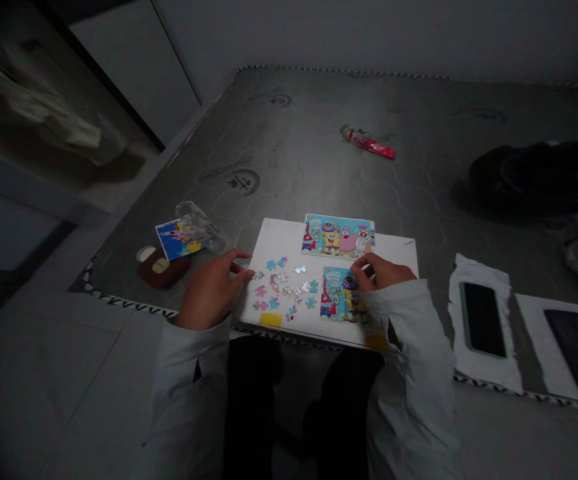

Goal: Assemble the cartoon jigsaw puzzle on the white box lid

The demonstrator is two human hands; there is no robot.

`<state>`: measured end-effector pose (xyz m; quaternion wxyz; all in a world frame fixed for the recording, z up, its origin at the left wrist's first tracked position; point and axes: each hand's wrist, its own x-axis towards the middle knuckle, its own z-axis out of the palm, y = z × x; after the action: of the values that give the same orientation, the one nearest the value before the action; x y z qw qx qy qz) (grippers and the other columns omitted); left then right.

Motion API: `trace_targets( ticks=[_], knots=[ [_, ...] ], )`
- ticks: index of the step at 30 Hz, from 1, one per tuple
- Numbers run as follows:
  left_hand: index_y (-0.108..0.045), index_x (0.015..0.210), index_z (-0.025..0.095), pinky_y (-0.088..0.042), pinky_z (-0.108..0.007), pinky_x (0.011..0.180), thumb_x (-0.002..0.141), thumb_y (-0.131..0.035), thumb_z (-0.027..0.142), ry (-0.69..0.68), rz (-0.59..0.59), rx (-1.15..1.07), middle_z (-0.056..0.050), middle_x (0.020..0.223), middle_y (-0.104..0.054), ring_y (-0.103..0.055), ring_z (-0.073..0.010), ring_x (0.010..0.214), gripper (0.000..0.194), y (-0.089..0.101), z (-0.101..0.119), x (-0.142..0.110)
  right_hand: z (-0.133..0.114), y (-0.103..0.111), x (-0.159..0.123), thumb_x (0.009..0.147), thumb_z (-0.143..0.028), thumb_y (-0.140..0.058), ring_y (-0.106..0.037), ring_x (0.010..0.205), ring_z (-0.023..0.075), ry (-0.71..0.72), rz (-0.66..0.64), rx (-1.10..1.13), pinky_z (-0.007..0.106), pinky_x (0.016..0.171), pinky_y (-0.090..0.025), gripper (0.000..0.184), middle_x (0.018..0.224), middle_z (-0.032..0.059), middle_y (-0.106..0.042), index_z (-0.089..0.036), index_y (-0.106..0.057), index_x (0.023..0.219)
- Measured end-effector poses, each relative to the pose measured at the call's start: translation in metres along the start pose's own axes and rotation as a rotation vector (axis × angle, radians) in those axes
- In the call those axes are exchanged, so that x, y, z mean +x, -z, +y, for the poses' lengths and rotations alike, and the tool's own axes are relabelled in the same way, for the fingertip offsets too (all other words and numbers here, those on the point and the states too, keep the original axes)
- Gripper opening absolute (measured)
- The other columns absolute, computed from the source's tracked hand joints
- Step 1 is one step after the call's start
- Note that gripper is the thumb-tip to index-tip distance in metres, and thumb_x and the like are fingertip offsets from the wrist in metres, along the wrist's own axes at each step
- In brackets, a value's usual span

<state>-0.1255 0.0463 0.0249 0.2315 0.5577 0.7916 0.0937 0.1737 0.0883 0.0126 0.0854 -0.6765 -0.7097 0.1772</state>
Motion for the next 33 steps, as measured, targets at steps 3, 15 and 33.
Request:
trace_targets(
  ticks=[3, 15, 33],
  knots=[
    [-0.069, 0.128, 0.03, -0.044, -0.034, 0.075, 0.095, -0.066, 0.028, 0.003, -0.003, 0.021, 0.0, 0.109, -0.08, -0.071, -0.0265, 0.102, 0.033, -0.001, 0.002, -0.001, 0.0, 0.0, 0.001, 0.09, -0.045, -0.055, -0.073, 0.073, 0.0207, -0.007, -0.013, -0.011, 0.031, 0.067, -0.048, 0.024, 0.084, 0.0001, -0.078, -0.028, -0.072, 0.094],
    [-0.069, 0.129, 0.03, -0.047, -0.036, 0.077, 0.096, -0.065, 0.03, 0.014, 0.048, 0.096, -0.002, 0.109, -0.081, -0.073, -0.0294, 0.102, 0.033, -0.003, 0.006, -0.002, 0.0, 0.001, 0.0, 0.09, -0.043, -0.056, -0.072, 0.072, 0.0183, -0.007, -0.01, -0.032, 0.029, 0.066, -0.046, 0.022, 0.084, -0.001, -0.079, -0.028, -0.073, 0.095],
    [-0.075, 0.117, 0.03, -0.047, -0.033, 0.073, 0.093, -0.07, 0.036, -0.122, 0.096, 0.03, 0.002, 0.101, -0.082, -0.074, -0.0247, 0.092, 0.025, -0.004, 0.019, -0.006, -0.002, 0.002, -0.003, 0.091, -0.042, -0.056, -0.071, 0.071, 0.0176, -0.033, 0.022, -0.04, 0.029, 0.068, -0.045, 0.023, 0.082, -0.002, -0.078, -0.029, -0.074, 0.094]
  ],
)
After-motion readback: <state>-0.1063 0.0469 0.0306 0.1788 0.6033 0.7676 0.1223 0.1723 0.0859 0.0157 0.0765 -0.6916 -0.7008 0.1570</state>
